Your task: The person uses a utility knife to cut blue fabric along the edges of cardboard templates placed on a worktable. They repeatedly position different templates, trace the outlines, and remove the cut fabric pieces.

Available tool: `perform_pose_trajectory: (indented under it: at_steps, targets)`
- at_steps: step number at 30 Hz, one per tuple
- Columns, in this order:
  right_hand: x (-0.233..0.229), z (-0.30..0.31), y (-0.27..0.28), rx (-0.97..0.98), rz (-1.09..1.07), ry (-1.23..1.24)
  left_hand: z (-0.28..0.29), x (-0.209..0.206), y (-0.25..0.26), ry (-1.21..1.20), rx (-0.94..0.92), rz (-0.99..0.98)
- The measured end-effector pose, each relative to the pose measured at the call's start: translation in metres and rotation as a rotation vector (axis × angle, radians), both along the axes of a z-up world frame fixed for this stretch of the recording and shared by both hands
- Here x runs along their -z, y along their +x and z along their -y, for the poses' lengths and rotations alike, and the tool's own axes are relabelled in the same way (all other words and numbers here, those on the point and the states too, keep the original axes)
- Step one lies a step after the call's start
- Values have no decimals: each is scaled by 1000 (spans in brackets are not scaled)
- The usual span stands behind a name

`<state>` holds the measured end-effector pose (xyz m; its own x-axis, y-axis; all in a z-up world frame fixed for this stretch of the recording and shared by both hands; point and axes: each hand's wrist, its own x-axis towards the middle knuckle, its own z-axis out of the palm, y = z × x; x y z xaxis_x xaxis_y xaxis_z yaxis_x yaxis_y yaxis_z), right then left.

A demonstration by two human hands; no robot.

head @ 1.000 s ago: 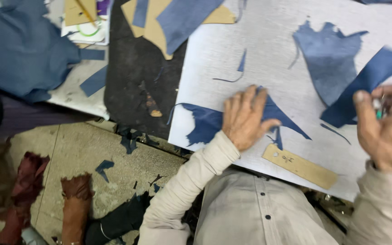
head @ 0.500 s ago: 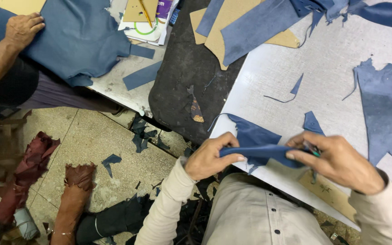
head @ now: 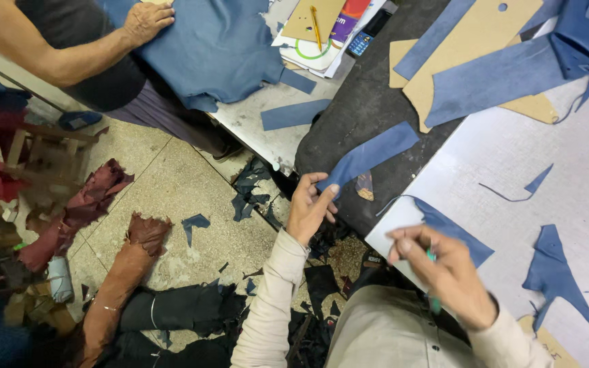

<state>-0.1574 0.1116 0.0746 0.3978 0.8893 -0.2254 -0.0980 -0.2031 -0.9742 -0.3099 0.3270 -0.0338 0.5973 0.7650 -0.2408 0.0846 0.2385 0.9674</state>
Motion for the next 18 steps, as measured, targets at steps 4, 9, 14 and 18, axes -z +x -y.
perform_pose_trajectory:
  at_steps: [4, 9, 14, 18]
  targets:
    - [13, 59, -33, -209, -595, -603, -2, -4, -13, 80, 56, -146]
    - [17, 114, -25, -186, -404, -362, 16, -47, -3, 1099, -59, -593]
    - [23, 158, -9, 257, 298, -395, 63, -72, 47, 1133, 287, -326]
    - [18, 188, 11, 478, 783, -501, 92, -78, 94, 1287, 610, -158]
